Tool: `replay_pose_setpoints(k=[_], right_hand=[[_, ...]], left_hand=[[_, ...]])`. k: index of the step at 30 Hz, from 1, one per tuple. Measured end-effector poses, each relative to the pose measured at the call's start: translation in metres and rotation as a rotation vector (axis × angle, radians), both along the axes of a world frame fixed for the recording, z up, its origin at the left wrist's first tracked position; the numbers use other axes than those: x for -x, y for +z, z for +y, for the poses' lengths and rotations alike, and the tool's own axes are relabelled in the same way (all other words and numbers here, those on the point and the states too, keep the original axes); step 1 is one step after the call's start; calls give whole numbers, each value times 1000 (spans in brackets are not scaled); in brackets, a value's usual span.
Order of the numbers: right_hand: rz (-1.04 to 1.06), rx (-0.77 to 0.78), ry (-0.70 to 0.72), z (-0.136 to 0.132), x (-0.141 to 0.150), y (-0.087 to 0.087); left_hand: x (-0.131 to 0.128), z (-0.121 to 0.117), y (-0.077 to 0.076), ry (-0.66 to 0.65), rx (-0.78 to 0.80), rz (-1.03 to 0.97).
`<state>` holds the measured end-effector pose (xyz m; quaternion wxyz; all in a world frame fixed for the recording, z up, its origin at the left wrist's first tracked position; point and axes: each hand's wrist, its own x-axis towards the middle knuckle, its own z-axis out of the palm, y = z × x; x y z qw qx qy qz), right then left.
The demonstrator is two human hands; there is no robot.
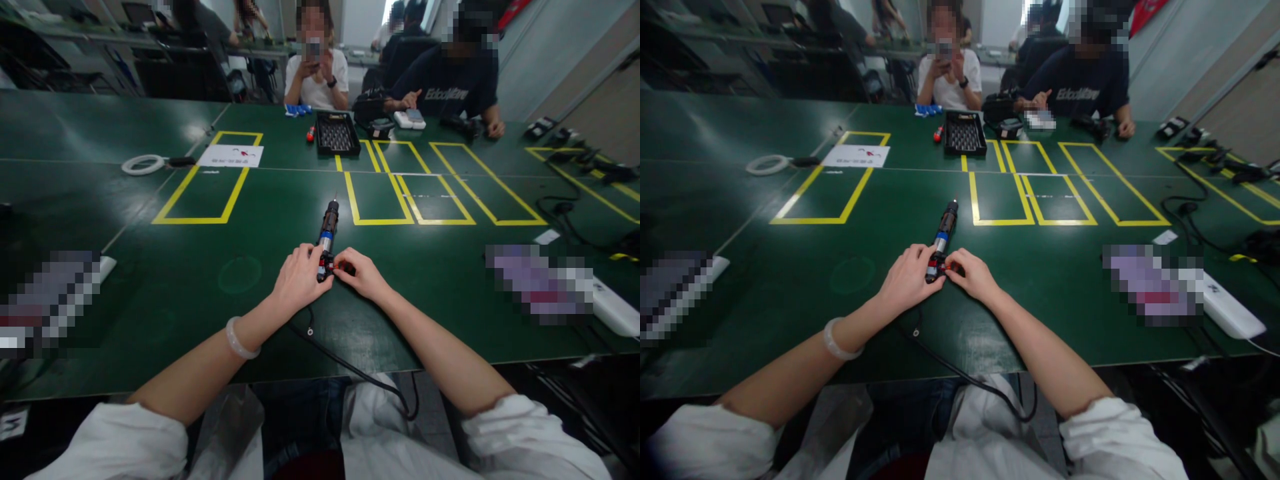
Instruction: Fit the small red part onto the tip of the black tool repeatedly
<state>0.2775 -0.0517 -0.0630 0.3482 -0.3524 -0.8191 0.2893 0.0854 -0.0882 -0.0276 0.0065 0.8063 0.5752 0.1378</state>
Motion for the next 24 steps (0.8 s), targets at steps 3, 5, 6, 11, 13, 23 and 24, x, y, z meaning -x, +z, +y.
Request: replay_pose_setpoints(k=[3,5,6,11,13,23,24], right_hand=[[1,-15,3,-1,-1,3],[32,-15,-5,-2,-1,5],[44,-13,-4,-3,-2,7],[62,23,-24,-5,-4,11],[75,76,-67,-6,-5,12],[173,247,-44,-6,-2,7],[191,277,-37,-5,-2,6]], left_hand=[[0,0,1,3,13,-3],[-1,0,2,9,24,8],[-1,0,2,12,27,18],[-4,-2,6,51,27,70],[-5,-1,7,70,22,86],[-4,5,9,99,25,148],[-3,6,9,95,26,152]])
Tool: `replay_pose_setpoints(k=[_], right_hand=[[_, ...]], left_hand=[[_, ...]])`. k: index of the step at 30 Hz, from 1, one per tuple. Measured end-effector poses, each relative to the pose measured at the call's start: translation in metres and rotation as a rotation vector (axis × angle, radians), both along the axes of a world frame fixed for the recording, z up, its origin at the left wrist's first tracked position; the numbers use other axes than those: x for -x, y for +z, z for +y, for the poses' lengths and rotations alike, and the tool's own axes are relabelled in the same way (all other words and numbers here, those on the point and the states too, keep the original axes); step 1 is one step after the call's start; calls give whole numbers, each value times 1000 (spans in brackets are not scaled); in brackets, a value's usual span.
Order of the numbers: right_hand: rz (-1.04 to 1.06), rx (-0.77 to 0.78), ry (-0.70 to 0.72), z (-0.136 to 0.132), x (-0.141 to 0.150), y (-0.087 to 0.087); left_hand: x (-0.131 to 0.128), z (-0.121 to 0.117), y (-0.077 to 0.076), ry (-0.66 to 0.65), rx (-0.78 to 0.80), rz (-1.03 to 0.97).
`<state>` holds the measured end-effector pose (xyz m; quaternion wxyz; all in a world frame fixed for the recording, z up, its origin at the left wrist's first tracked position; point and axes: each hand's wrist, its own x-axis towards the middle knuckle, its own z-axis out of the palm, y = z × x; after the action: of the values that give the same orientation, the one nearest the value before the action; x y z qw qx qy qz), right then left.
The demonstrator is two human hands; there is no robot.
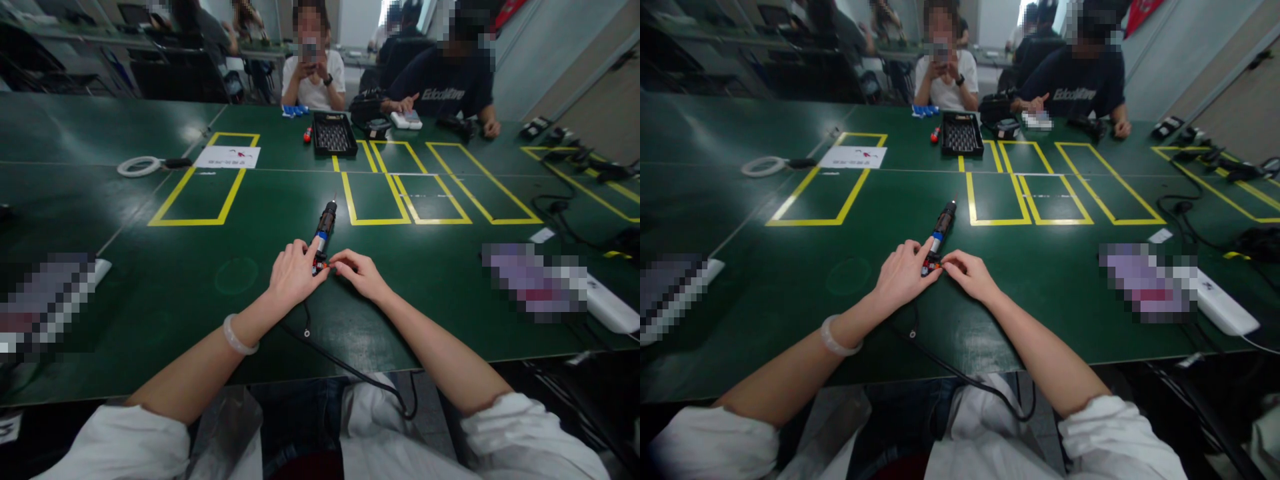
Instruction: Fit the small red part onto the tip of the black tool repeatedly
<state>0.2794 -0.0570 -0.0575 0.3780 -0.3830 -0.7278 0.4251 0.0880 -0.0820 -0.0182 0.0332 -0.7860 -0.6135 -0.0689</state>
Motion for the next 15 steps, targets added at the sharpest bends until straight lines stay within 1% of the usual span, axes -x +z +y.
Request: replay_pose_setpoints(k=[4,7,10,15], right_hand=[[97,122,-4,4,-2,-4],[138,167,-10,6,-2,-4],[154,192,-8,8,-3,-4],[172,214,16,9,-2,-4]], left_hand=[[14,8,2,16,7,13],[36,21,3,79,10,35],[68,38,3,168,27,45],[135,58,4,346,59,30]])
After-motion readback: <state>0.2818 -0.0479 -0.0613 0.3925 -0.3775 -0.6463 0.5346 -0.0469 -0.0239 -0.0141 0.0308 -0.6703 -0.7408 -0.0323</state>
